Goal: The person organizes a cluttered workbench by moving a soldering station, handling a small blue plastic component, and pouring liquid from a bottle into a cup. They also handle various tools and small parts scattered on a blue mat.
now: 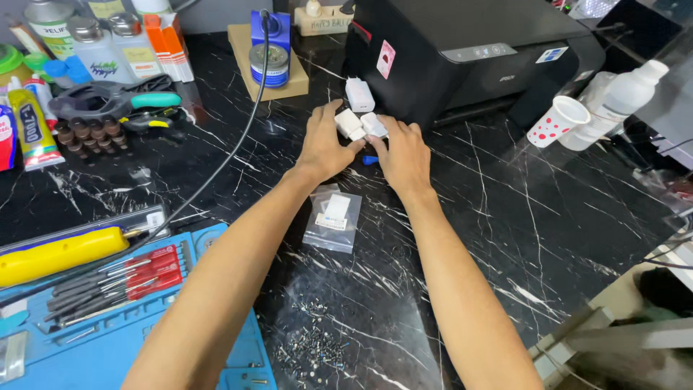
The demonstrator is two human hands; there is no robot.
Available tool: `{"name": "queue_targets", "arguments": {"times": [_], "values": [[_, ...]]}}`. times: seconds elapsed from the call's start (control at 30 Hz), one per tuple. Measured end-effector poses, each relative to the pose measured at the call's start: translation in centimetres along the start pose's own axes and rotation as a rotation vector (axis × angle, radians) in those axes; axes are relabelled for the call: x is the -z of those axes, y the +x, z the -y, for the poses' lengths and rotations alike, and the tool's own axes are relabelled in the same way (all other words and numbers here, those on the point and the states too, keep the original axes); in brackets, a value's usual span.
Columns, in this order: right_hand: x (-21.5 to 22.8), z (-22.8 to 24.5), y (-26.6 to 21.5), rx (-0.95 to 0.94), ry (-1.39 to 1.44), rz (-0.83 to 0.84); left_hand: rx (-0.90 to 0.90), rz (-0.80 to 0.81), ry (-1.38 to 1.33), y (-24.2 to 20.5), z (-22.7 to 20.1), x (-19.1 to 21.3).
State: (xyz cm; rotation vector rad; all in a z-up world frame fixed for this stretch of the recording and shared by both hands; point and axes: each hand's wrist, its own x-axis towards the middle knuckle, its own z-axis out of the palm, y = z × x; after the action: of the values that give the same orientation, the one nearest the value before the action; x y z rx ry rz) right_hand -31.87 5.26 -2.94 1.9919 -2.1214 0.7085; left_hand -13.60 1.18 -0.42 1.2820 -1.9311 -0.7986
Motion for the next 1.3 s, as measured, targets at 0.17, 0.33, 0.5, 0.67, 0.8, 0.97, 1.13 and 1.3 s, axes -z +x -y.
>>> {"name": "queue_targets", "arguments": {"times": [0.17, 0.33, 0.5, 0.67, 0.8, 0.97, 1.13, 1.3], "values": [[-0.1, 0.3, 0.0, -0.044, 0.047, -0.086, -0.011, -0.101, 0.006, 0.3, 0.9, -0.7], [0.2, 1.1, -0.2, 0.079, 0.152, -0.221, -0.024, -0.081, -0.023, 0.1, 1.1, -0.5], [0.3, 1.1, -0.5, 0.267, 0.243, -0.129, -0.158, -0.072, -0.089, -0.5, 0.8, -0.1], [0.3, 1.3, -0.5, 0.322, 0.255, -0.163, -0.326, -0.05, -0.058, -0.2, 1.2, -0.3], [0.4, 1.9, -0.2, 0.291, 0.256, -0.302, -0.299, -0.043, -0.003, 0.5, 1.8, -0.6], [0.8, 2.1, 3.6, 0.224, 0.216, -0.348, -0.263, -0.011, 0.028, 0.8, 2.2, -0.8], [1.2, 4.3, 9.4, -0.057, 0.137, 0.05, -0.212, -0.021, 0.025, 0.8, 2.4, -1.2], [1.0, 6.5, 11.4, -0.147, -0.011, 0.158, -0.214, -0.092, -0.09, 0.3, 3.2, -1.0]]}}
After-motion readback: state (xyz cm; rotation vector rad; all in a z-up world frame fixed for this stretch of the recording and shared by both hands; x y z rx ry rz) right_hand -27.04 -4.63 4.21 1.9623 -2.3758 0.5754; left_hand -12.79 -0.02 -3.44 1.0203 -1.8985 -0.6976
